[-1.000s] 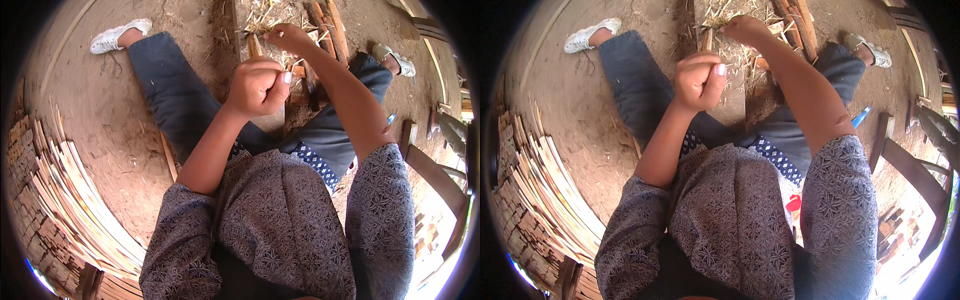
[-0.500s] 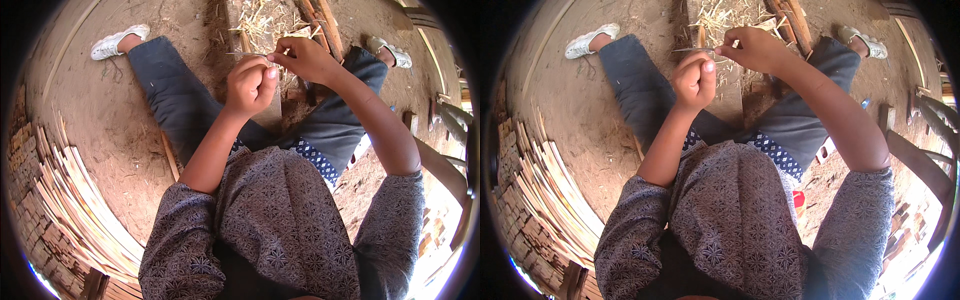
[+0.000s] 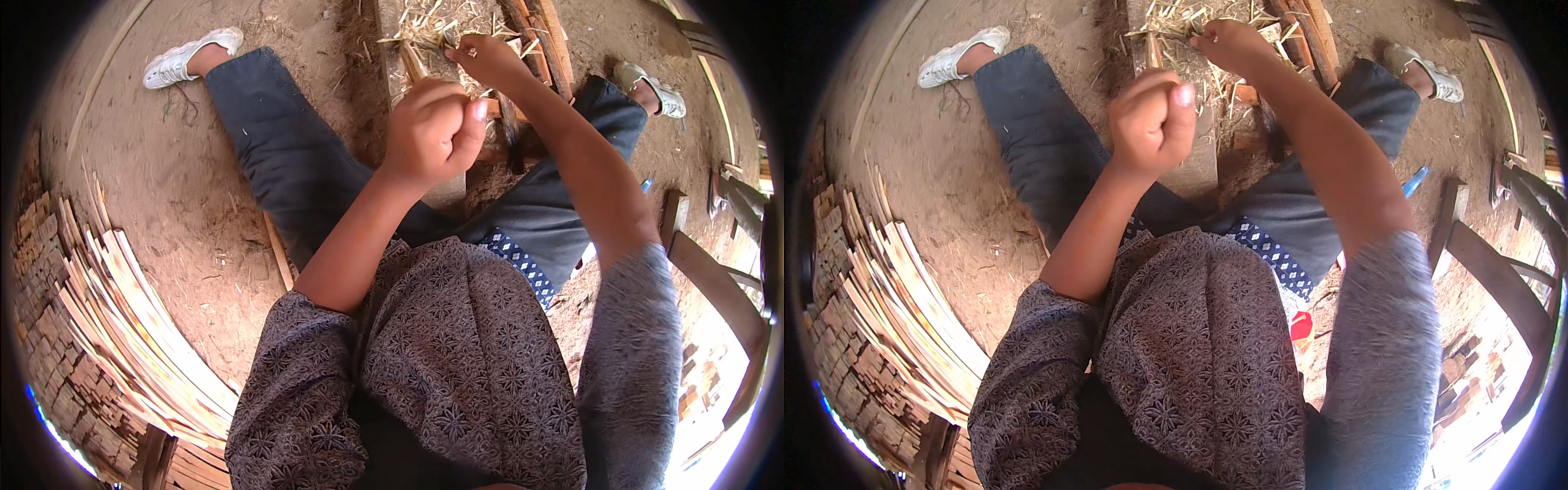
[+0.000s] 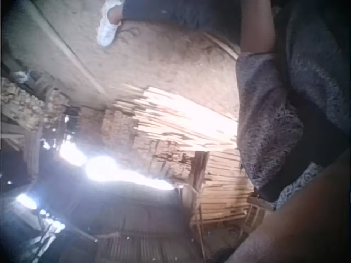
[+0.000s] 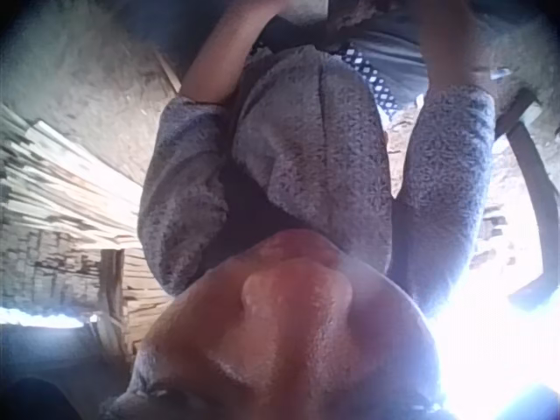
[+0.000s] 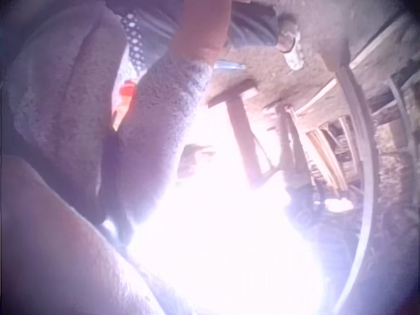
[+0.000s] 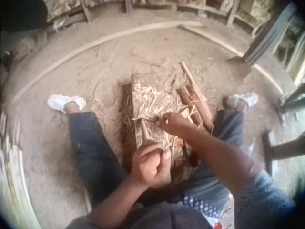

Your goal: The person sits on the ground and uses a knife to shave and shape a small piece of wood. They repeatedly scrape the surface to remove thin shavings, gradually refining the wood's shape.

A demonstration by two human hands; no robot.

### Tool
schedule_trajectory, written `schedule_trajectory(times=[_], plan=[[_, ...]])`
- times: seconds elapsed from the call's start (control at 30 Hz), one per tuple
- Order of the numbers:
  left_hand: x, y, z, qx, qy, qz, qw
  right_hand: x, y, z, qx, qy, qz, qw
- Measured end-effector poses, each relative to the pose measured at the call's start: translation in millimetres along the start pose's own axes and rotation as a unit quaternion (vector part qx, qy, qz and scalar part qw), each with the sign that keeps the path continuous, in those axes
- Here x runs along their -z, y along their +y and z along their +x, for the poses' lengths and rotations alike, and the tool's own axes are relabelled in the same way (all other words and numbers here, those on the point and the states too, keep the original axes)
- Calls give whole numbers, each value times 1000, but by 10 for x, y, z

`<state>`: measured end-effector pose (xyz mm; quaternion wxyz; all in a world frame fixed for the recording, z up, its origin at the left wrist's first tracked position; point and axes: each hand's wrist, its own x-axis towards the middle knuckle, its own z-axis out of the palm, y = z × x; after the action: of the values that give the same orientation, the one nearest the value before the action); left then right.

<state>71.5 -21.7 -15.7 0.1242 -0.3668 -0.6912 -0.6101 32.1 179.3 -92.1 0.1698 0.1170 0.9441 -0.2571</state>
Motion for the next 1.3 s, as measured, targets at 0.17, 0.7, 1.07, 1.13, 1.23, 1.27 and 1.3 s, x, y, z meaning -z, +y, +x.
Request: schedule_trajectory(times=[0.17, 0.7, 1.07, 1.13, 1.23, 1.27, 1.3], plan=[[14, -52, -132, -21, -39, -5, 999, 79, -100, 33, -27, -26, 30, 999], [150, -209, -243, 5, 12, -45, 999, 271, -442, -698, 90, -3, 87, 992], [46, -123, -233, -39, -7, -42, 998, 29, -368, 207, -45, -26, 7, 999], [97, -139, -249, -32, -8, -54, 998, 41, -274, 59, -17, -12, 62, 998], [152, -192, -267, -26, -2, -61, 998, 164, -281, -311, 53, 12, 145, 988], [160, -197, -277, -18, 3, -60, 998, 210, -353, -511, 68, -13, 159, 985], [165, -201, -284, -11, 6, -59, 998, 263, -419, -714, 81, -37, 174, 981]])
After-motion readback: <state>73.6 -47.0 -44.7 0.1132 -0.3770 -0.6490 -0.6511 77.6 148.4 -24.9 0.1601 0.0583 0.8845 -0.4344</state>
